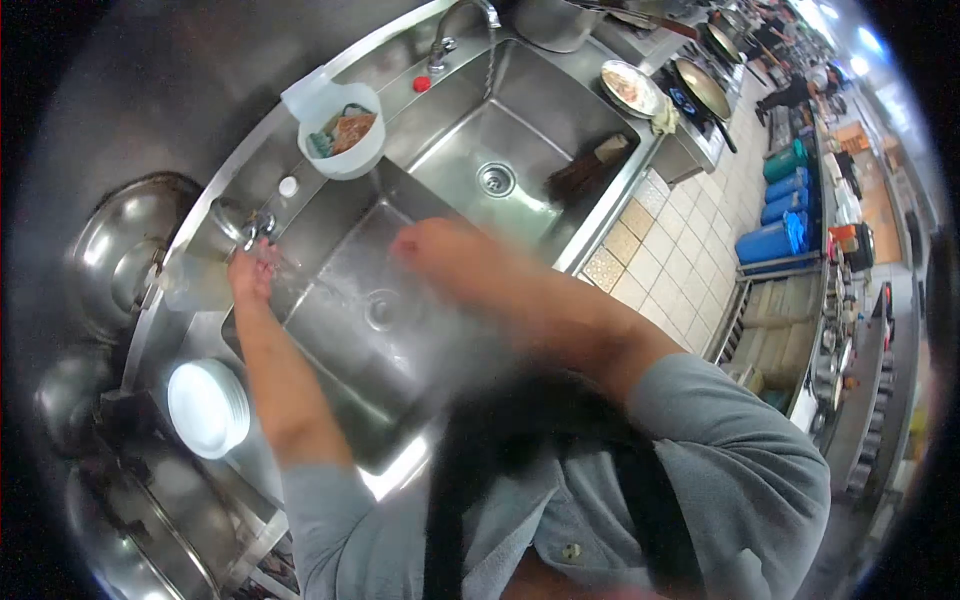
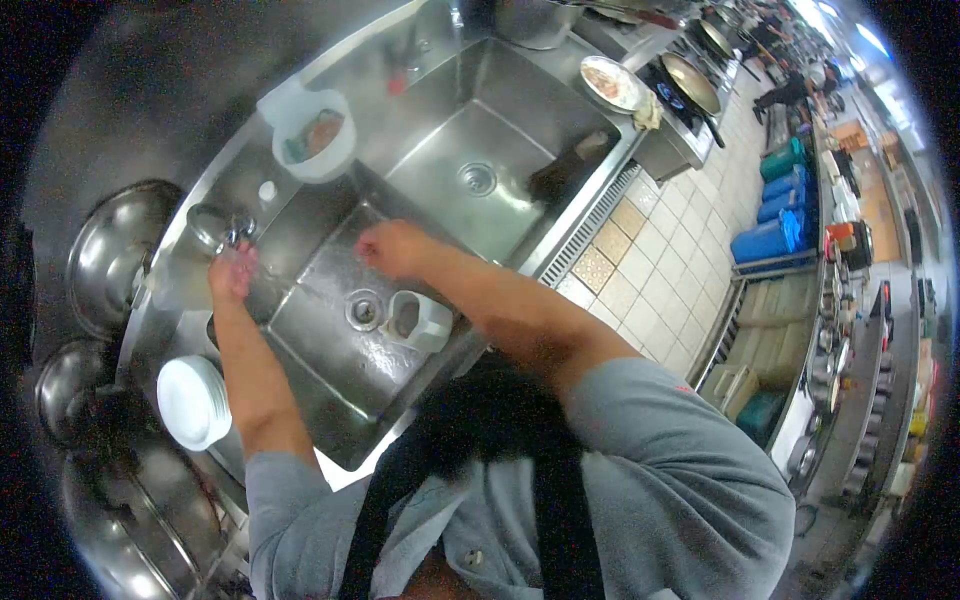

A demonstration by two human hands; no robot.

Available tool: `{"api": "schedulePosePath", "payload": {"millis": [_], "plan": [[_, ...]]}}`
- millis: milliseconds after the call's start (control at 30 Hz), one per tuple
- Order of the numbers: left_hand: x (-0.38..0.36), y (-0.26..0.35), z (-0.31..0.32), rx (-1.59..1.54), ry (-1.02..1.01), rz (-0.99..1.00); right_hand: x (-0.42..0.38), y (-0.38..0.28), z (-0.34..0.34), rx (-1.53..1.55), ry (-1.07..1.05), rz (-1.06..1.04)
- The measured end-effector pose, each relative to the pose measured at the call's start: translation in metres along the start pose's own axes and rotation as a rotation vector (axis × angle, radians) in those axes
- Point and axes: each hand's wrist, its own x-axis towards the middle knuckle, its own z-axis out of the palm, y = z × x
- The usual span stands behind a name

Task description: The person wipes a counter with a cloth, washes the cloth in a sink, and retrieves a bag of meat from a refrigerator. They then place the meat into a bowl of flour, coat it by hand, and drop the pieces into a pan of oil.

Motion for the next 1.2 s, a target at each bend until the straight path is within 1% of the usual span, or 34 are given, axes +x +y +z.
{"api": "schedulePosePath", "payload": {"millis": [67,133,200,233,267,333,367,400,433,467,500,533,567,600,633,667,733,767,800,833,867,933,967,1033,1067,1133,1167,1200], "plan": [[0.012,0.004,-0.002,0.057,-0.013,0.036,-0.008,0.057,-0.006,-0.196,0.108,-0.235],[0.017,0.009,-0.003,0.106,-0.047,0.013,-0.027,0.113,-0.017,-0.051,0.255,-0.143],[0.031,0.009,-0.009,0.033,0.03,0.049,-0.07,0.137,-0.045,0.159,0.308,0.254],[0.027,0.011,-0.004,-0.023,0.058,-0.004,-0.093,0.162,-0.053,0.219,0.399,0.252],[0.022,0.015,-0.001,-0.017,0.049,-0.004,-0.115,0.191,-0.056,0.279,0.492,0.246],[0.01,0.017,0.001,0.024,-0.042,0.034,-0.167,0.236,-0.059,0.275,0.604,0.415],[0.036,0.005,-0.024,-0.109,-0.144,0.081,-0.195,0.258,-0.057,0.279,0.631,0.499],[0.031,0.004,-0.024,-0.102,-0.159,0.079,-0.223,0.282,-0.051,0.286,0.659,0.583],[0.025,0.004,-0.022,0.01,-0.085,0.166,-0.251,0.305,-0.042,0.228,0.654,0.654],[0.02,0.003,-0.018,0.12,-0.011,0.254,-0.282,0.33,-0.029,0.171,0.646,0.727],[0.02,0.001,-0.014,0.127,-0.026,0.253,-0.313,0.359,-0.011,0.022,0.584,0.806],[0.022,0.001,-0.013,0.264,0.019,0.301,-0.345,0.385,0.007,-0.126,0.514,0.881],[0.024,0.001,-0.016,0.4,0.068,0.351,-0.375,0.4,0.023,-0.171,0.372,0.905],[0.065,-0.012,-0.049,0.511,0.081,0.463,-0.404,0.415,0.039,-0.215,0.229,0.922],[0.098,-0.023,-0.075,0.626,0.107,0.576,-0.442,0.468,0.074,-0.163,0.055,0.948],[0.121,-0.031,-0.092,0.736,0.147,0.688,-0.463,0.508,0.098,-0.111,-0.116,0.966],[0.112,-0.071,-0.092,0.57,0.278,0.852,-0.46,0.445,0.088,-0.028,-0.123,1.138],[0.071,-0.088,-0.068,0.396,0.223,0.691,-0.468,0.451,0.095,-0.018,-0.113,1.135],[0.025,-0.104,-0.039,0.216,0.196,0.533,-0.482,0.467,0.111,0.05,0.069,1.063],[-0.013,-0.123,-0.009,0.494,0.327,0.683,-0.491,0.481,0.117,0.115,0.25,0.986],[-0.05,-0.141,0.023,0.773,0.461,0.828,-0.491,0.482,0.105,0.121,0.26,0.984],[-0.115,-0.167,0.095,0.164,0.406,0.659,-0.489,0.479,0.084,0.506,0.44,1.222],[-0.143,-0.173,0.127,0.163,0.401,0.664,-0.494,0.488,0.079,0.511,0.444,1.218],[-0.189,-0.183,0.186,0.599,0.442,0.611,-0.497,0.504,0.061,0.354,0.571,1.122],[-0.2,-0.19,0.212,0.585,0.388,0.612,-0.498,0.512,0.05,0.354,0.572,1.112],[-0.225,-0.197,0.27,0.603,0.255,0.645,-0.496,0.51,0.022,0.449,0.684,1.19],[-0.24,-0.197,0.3,0.637,0.178,0.675,-0.496,0.517,0.015,0.451,0.67,1.188],[-0.248,-0.201,0.324,0.585,0.07,0.65,-0.493,0.525,0.008,0.532,0.755,1.137]]}}
